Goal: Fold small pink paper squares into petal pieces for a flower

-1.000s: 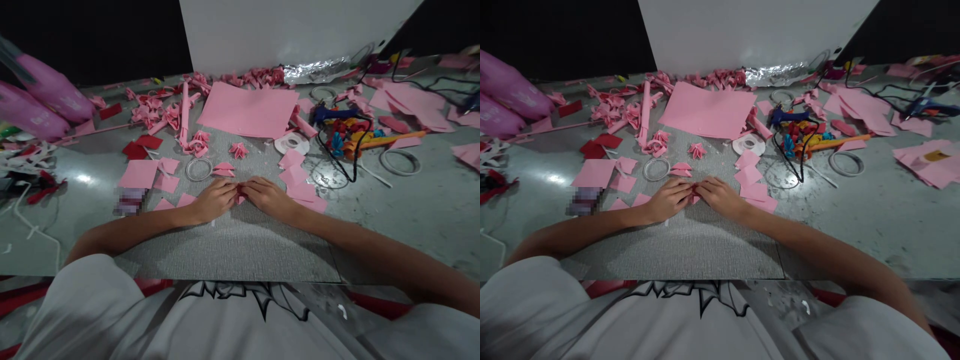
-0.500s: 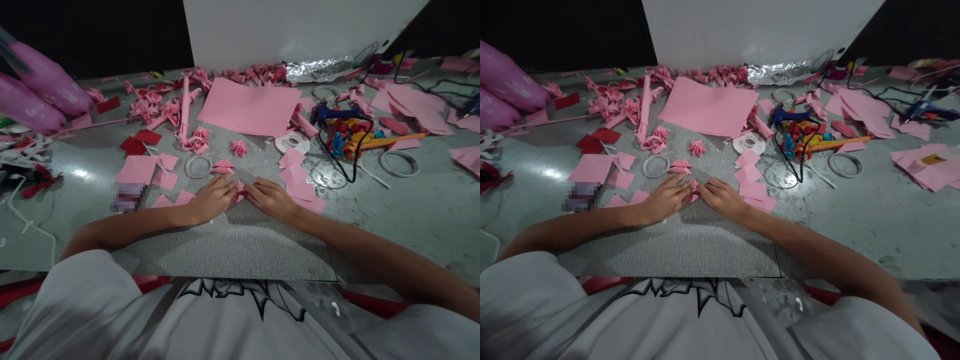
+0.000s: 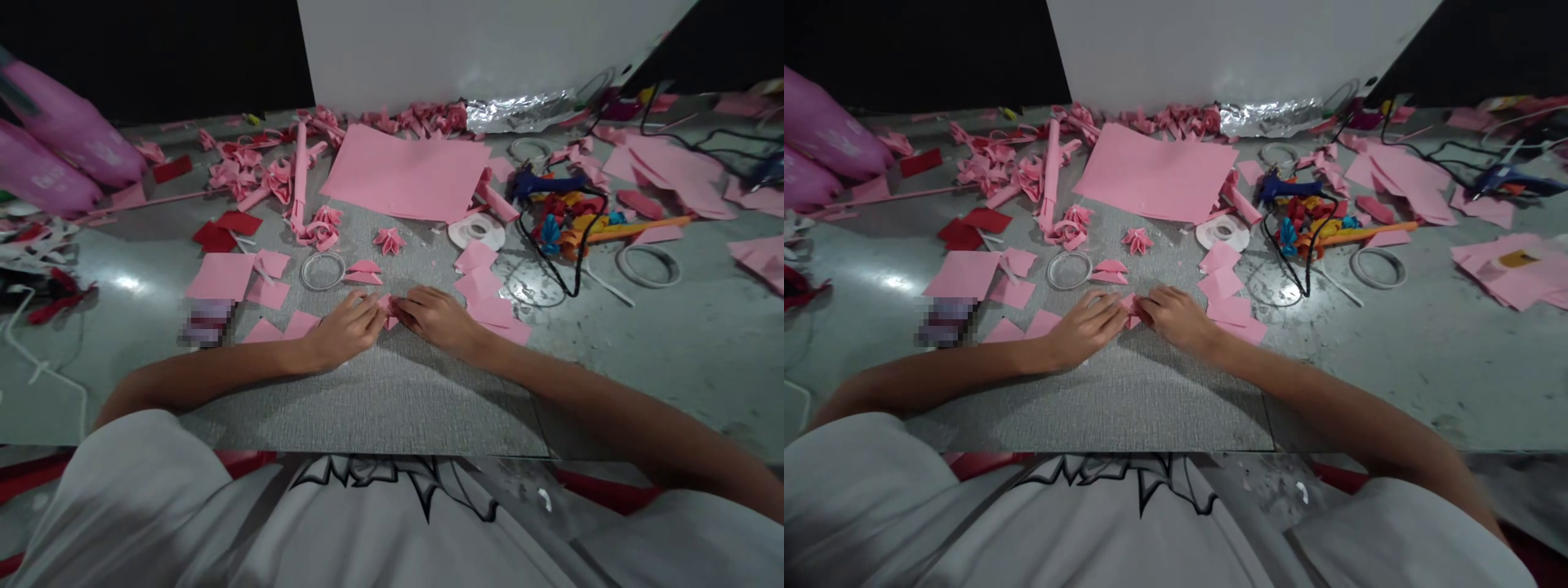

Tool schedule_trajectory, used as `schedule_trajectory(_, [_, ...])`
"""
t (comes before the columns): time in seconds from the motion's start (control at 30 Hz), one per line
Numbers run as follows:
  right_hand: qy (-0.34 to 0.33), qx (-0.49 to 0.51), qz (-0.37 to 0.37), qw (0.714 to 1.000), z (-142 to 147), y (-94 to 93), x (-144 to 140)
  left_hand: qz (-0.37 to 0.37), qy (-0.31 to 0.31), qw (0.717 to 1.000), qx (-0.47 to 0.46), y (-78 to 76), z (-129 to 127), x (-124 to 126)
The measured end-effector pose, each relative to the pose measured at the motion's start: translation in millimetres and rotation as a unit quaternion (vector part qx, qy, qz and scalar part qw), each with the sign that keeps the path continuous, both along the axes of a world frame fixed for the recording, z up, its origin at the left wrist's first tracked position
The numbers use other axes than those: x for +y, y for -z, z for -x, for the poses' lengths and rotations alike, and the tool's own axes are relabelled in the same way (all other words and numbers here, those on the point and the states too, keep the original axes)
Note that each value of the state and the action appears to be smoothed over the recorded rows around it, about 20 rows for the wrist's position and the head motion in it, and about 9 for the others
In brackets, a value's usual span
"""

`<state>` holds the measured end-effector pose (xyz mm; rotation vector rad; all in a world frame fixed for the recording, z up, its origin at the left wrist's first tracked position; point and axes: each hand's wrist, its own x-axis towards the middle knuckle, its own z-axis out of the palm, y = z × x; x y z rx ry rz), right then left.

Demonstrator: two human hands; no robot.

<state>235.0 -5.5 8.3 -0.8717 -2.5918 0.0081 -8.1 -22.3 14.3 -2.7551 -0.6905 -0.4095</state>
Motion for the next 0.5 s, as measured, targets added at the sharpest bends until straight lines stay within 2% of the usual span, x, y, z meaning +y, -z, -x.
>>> schedule_trajectory(0.1, [0.011, -0.005, -0.012, 1.0, 0.2, -0.6, -2.3, 0.026, -0.016, 0.999, -0.019, 0.7, -1.5, 1.2])
schedule_trajectory(0.27, [0.031, 0.027, -0.038, 0.998, -2.3, -2.5, -5.7, 0.086, -0.039, 0.988, -0.121, 6.7, -4.4, 11.3])
schedule_trajectory(0.4, [0.048, 0.079, -0.004, 0.996, -2.7, -2.5, -4.1, 0.124, -0.053, 0.978, -0.16, 9.8, -4.3, 17.4])
schedule_trajectory(0.5, [0.031, 0.122, 0.02, 0.992, -2.2, -1.6, -0.8, 0.134, -0.05, 0.973, -0.181, 10.1, -4.4, 19.0])
